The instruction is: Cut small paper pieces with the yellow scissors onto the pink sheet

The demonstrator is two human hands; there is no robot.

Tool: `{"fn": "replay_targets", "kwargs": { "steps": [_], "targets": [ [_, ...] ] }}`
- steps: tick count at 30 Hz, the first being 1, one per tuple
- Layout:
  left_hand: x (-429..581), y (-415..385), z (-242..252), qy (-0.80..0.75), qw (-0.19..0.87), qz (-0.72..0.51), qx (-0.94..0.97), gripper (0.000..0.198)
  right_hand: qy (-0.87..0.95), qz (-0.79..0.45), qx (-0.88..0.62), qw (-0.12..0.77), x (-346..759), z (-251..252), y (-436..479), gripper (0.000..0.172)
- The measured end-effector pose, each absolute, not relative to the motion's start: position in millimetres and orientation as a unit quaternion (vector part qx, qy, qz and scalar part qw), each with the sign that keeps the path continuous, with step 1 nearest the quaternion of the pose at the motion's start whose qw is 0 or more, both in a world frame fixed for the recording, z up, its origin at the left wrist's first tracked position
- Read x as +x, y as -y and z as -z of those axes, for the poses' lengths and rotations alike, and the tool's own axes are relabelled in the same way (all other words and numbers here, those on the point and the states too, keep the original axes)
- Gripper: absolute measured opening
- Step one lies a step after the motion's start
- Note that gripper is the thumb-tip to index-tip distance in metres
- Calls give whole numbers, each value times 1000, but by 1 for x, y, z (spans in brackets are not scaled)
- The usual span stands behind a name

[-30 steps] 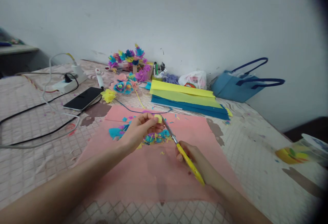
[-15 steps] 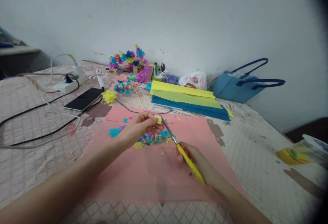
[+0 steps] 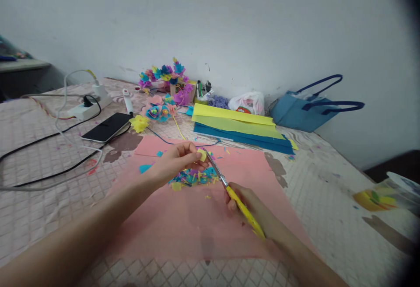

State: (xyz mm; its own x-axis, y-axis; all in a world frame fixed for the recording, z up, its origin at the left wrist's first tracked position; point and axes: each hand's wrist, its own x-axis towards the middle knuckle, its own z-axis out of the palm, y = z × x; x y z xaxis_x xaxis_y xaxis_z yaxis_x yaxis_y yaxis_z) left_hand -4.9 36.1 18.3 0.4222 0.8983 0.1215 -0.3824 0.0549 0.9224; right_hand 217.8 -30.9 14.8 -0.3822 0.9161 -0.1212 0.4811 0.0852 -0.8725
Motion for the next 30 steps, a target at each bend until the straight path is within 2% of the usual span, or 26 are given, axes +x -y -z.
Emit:
{"fn": "replay_targets", "kwargs": {
  "steps": [12,23,30],
  "targets": [
    [-4,-36,-21,-258,682,-475,492,23,668,-480,-511,250,217,-16,30,19],
    [-1,-32,-24,-271,680,-487,477,25,618,-518,-549,219,211,-27,31,10],
    [-6,-35,-27,-276,685,-457,496,25,608,-522,-556,221,212,-28,32,10]
  ]
}}
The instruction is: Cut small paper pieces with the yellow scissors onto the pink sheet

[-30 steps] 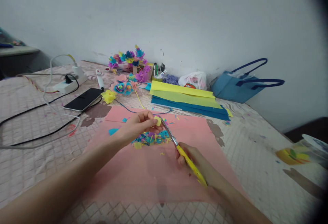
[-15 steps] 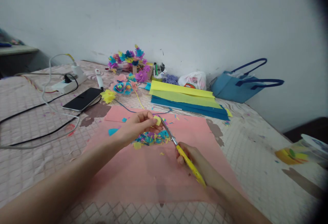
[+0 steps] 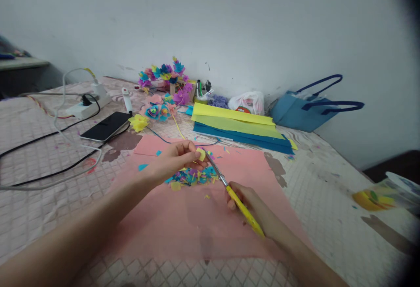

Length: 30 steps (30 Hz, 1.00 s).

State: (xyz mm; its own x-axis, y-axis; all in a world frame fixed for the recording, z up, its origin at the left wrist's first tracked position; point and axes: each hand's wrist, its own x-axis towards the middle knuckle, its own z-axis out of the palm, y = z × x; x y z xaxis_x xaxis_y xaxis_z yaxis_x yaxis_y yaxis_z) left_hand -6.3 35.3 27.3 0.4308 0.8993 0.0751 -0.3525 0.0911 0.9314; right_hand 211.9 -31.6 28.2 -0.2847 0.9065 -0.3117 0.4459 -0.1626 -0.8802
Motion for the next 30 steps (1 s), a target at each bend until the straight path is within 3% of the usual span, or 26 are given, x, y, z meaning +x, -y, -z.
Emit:
{"fn": "replay_targets", "kwargs": {
  "steps": [7,16,24,30],
  "targets": [
    [-12,-36,-34,-273,670,-436,535,23,597,-537,-557,211,212,-33,31,20],
    [8,-24,-17,-325,678,-491,440,23,642,-500,-506,286,215,-3,31,56],
    [21,-5,-12,-360,617,-491,499,21,595,-536,-465,377,208,6,29,43],
    [30,3,-6,-348,688,-445,456,23,593,-521,-458,409,204,1,29,39]
  ]
}}
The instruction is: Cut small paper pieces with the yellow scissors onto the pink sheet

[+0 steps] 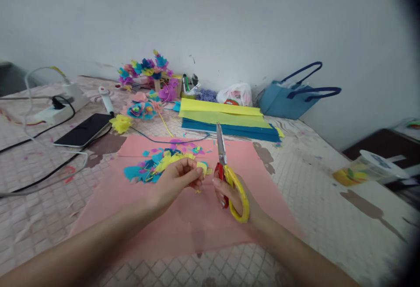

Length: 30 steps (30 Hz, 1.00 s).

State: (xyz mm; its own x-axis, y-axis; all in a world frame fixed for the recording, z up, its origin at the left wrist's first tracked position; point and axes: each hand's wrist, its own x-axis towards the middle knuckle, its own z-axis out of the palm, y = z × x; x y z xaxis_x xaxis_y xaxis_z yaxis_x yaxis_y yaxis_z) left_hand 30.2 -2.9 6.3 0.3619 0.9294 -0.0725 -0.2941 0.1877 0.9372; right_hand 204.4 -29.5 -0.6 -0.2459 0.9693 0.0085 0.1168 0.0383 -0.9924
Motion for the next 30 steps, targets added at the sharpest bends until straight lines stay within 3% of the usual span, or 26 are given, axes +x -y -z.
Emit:
{"fn": "replay_targets", "kwargs": {
  "steps": [5,18,30],
  "targets": [
    [29,0,-8,-342,711,-459,409,23,598,-525,-470,383,205,5,31,41],
    [24,-7,-15,-344,621,-594,377,19,656,-452,-519,311,198,-12,39,33],
    [26,-5,-14,-340,603,-612,382,17,689,-400,-519,310,198,-5,38,30]
  ]
}}
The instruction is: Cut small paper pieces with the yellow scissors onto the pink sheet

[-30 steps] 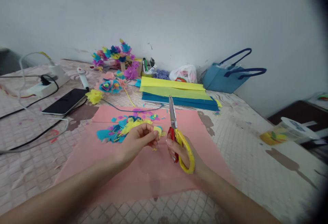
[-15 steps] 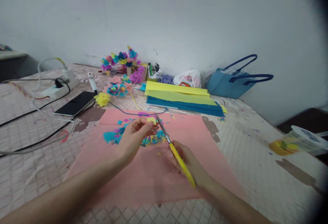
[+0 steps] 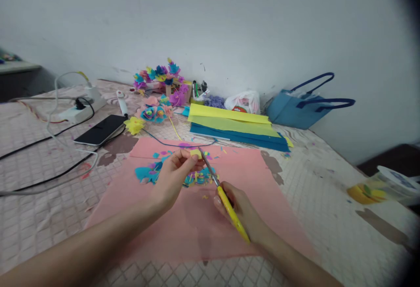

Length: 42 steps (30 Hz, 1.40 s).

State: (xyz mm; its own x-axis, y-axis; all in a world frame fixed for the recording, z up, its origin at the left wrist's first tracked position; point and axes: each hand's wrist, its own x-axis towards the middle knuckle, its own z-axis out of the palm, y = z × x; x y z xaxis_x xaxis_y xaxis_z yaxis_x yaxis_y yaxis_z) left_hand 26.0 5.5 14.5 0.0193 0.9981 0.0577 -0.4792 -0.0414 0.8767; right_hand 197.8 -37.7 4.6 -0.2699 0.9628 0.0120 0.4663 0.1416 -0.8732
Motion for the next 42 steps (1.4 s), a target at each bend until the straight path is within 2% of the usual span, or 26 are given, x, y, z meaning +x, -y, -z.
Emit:
{"fn": "replay_targets", "kwargs": {
  "steps": [32,42],
  "targets": [
    [29,-4,-14,-337,598,-631,362,17,664,-418,-540,305,191,-10,38,37],
    [29,-4,-14,-336,603,-630,357,17,671,-411,-531,314,193,-3,37,34]
  ]
}}
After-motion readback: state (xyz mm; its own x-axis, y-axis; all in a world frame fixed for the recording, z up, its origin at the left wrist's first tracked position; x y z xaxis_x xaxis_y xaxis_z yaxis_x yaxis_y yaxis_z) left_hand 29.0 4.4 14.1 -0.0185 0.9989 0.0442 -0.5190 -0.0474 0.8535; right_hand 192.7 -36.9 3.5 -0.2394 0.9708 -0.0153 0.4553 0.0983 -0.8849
